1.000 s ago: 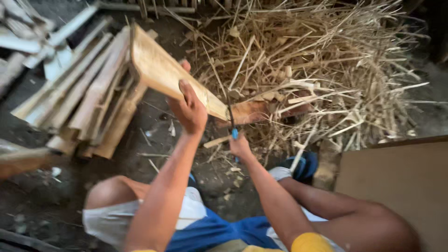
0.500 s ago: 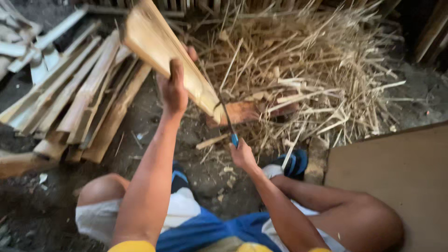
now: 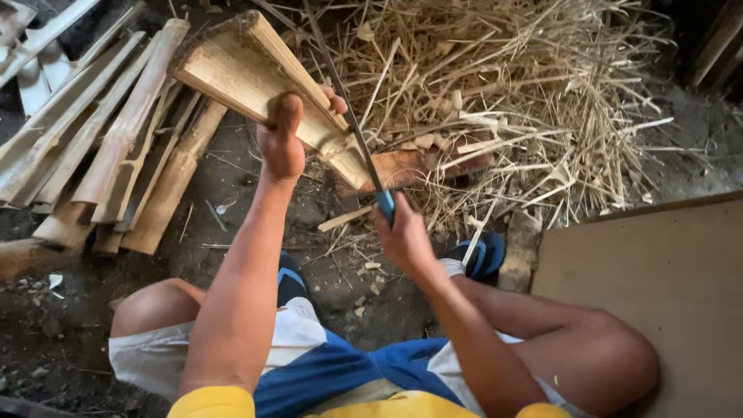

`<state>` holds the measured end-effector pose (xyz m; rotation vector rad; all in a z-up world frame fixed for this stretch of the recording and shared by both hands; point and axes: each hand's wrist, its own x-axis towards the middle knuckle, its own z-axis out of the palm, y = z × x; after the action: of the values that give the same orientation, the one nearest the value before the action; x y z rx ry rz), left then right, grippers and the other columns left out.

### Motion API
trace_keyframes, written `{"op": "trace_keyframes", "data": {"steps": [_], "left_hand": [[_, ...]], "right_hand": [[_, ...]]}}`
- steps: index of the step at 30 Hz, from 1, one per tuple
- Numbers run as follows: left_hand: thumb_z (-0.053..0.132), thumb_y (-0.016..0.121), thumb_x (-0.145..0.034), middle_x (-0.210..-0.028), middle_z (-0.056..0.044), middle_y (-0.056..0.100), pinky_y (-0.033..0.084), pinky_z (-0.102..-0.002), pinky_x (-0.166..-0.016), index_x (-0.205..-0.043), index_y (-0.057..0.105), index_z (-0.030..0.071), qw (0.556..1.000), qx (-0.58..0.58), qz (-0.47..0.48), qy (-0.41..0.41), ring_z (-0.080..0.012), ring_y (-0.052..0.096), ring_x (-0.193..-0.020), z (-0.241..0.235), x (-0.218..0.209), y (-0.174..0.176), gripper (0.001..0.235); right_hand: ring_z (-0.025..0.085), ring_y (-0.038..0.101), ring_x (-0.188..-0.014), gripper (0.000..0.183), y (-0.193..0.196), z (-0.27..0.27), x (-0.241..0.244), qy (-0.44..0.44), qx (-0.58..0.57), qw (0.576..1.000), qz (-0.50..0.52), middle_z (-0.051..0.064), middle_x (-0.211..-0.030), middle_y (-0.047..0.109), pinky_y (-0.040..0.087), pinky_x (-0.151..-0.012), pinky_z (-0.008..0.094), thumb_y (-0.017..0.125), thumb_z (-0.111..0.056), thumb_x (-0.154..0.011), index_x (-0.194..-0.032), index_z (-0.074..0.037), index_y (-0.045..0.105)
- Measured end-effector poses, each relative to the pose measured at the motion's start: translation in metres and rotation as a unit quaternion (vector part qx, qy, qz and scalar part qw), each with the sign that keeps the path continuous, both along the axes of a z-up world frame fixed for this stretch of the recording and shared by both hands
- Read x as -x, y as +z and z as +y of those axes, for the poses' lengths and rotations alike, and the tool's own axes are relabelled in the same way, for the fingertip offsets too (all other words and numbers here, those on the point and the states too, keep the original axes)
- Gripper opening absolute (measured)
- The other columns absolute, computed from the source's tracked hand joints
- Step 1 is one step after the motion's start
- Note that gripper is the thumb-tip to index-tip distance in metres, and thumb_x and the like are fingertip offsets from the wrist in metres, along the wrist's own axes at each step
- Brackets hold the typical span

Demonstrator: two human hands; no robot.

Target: The person sits on the ground and uses a knife to shave and shape a piece of wood. They repeatedly scrape the surface to remove thin layers and then place the finished piece onto a pile of other shaped wood pieces.

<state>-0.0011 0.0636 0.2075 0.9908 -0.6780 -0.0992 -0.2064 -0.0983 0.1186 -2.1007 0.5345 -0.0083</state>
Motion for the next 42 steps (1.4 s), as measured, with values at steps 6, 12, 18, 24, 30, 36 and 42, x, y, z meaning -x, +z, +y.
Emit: {"op": "trace_keyframes", "data": {"steps": [6, 12, 18, 24, 30, 36, 42], "left_hand": [[0.052, 0.059, -0.106, -0.105, -0.016, 0.072, 0.059, -0.042, -0.092, -0.117, 0.065, -0.004, 1.0, 0.007, 0.002, 0.015, -0.0255, 0.072, -0.099, 0.007, 0.009, 0.002, 0.057], [0.047, 0.06, -0.105, -0.106, -0.019, 0.073, 0.065, -0.046, -0.09, -0.124, 0.056, -0.006, 0.982, 0.044, -0.015, 0.182, -0.0287, 0.074, -0.099, -0.023, 0.009, -0.013, 0.057], [0.025, 0.053, -0.11, -0.157, -0.022, 0.041, 0.039, -0.04, -0.12, -0.155, 0.028, -0.008, 0.919, -0.097, -0.13, 0.359, -0.0257, 0.048, -0.132, -0.028, 0.037, -0.031, 0.061], [0.023, 0.05, -0.111, -0.163, -0.018, 0.037, 0.036, -0.039, -0.123, -0.158, 0.022, -0.006, 0.909, -0.09, -0.157, 0.376, -0.0256, 0.047, -0.14, -0.033, 0.033, -0.04, 0.062], [0.024, 0.048, -0.114, -0.157, -0.017, 0.038, 0.032, -0.033, -0.119, -0.161, 0.026, -0.001, 0.936, -0.008, -0.12, 0.331, -0.0217, 0.047, -0.132, -0.034, 0.016, -0.051, 0.057], [0.03, 0.067, -0.104, -0.136, -0.013, 0.036, 0.036, -0.046, -0.117, -0.158, 0.019, 0.004, 0.886, -0.189, -0.186, 0.381, -0.027, 0.04, -0.128, -0.009, 0.019, -0.032, 0.077], [0.044, 0.089, -0.087, -0.135, -0.012, 0.04, 0.046, -0.048, -0.114, -0.152, 0.021, 0.003, 0.914, -0.226, -0.15, 0.303, -0.0292, 0.045, -0.129, -0.003, 0.031, -0.006, 0.103]], "right_hand": [[0.051, 0.066, -0.096, 0.04, -0.195, -0.045, 0.015, -0.022, 0.094, 0.994, 0.058, 0.033, -0.099, 0.068, 0.053, -0.079, 0.051, 0.068, -0.029, -0.096, -0.114, 0.005, 0.059], [0.049, 0.069, -0.083, 0.037, -0.111, -0.013, -0.006, -0.038, 0.008, 0.999, 0.03, 0.029, -0.093, 0.071, 0.054, -0.071, 0.051, 0.067, -0.03, -0.094, -0.111, 0.001, 0.058], [0.047, 0.069, -0.068, 0.034, -0.002, 0.067, -0.004, -0.012, -0.011, 0.999, -0.027, 0.028, -0.074, 0.067, 0.05, -0.059, 0.053, 0.061, -0.026, -0.099, -0.12, 0.0, 0.052], [0.046, 0.07, -0.069, 0.037, -0.013, 0.056, -0.006, 0.007, 0.014, 0.999, -0.029, 0.027, -0.071, 0.069, 0.05, -0.06, 0.054, 0.063, -0.026, -0.098, -0.12, 0.003, 0.052], [0.048, 0.07, -0.084, 0.042, -0.156, 0.026, -0.004, -0.04, 0.026, 0.991, 0.126, 0.028, -0.088, 0.07, 0.054, -0.074, 0.055, 0.06, -0.033, -0.096, -0.122, 0.0, 0.052], [0.051, 0.065, -0.1, 0.039, -0.264, -0.016, 0.013, -0.023, 0.034, 0.997, 0.066, 0.031, -0.102, 0.07, 0.052, -0.083, 0.056, 0.063, -0.035, -0.093, -0.111, -0.001, 0.06], [0.053, 0.064, -0.095, 0.038, -0.218, 0.009, 0.03, -0.079, 0.018, 0.993, 0.084, 0.031, -0.096, 0.068, 0.05, -0.081, 0.057, 0.066, -0.035, -0.093, -0.108, 0.0, 0.059]]}}
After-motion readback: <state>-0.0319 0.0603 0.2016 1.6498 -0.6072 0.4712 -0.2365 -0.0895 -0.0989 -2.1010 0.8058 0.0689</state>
